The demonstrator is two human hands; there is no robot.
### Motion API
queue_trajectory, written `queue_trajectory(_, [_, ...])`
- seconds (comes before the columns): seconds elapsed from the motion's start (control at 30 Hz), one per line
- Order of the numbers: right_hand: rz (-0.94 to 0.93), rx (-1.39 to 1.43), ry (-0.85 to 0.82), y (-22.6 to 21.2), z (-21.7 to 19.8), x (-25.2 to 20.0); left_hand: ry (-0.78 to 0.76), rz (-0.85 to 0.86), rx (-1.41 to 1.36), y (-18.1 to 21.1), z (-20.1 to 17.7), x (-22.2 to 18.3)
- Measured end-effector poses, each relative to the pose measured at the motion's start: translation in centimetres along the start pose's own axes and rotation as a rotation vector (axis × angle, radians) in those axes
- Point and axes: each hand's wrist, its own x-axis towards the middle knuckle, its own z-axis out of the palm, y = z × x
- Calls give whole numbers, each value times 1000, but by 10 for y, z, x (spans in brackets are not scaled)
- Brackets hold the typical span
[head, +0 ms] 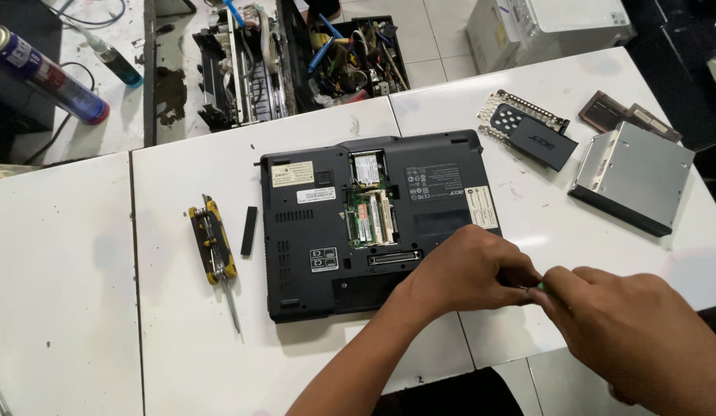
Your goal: The person uses a screwdriver to remove screws from the bottom casing of a laptop. They then use a green plastic tool to pry open the casing and separate it from the main body, revealing the internal components.
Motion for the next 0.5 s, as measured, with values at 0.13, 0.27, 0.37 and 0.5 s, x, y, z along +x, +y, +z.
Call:
queue_trajectory(0.13, [38,75,-241,-6,-35,-7,-67,-15,37,0,-2,0])
queue_trajectory(0.27, [27,-39,-341,-2,-51,5,-45,-31,24,3,-5,-1])
queue_trajectory(0.37, [89,-85,-371,1,-73,22,-36,-65,-5,6,-7,0])
queue_trajectory(0.5, [213,-85,-448,-2,-62,26,48,-26,3,5,-5,-3])
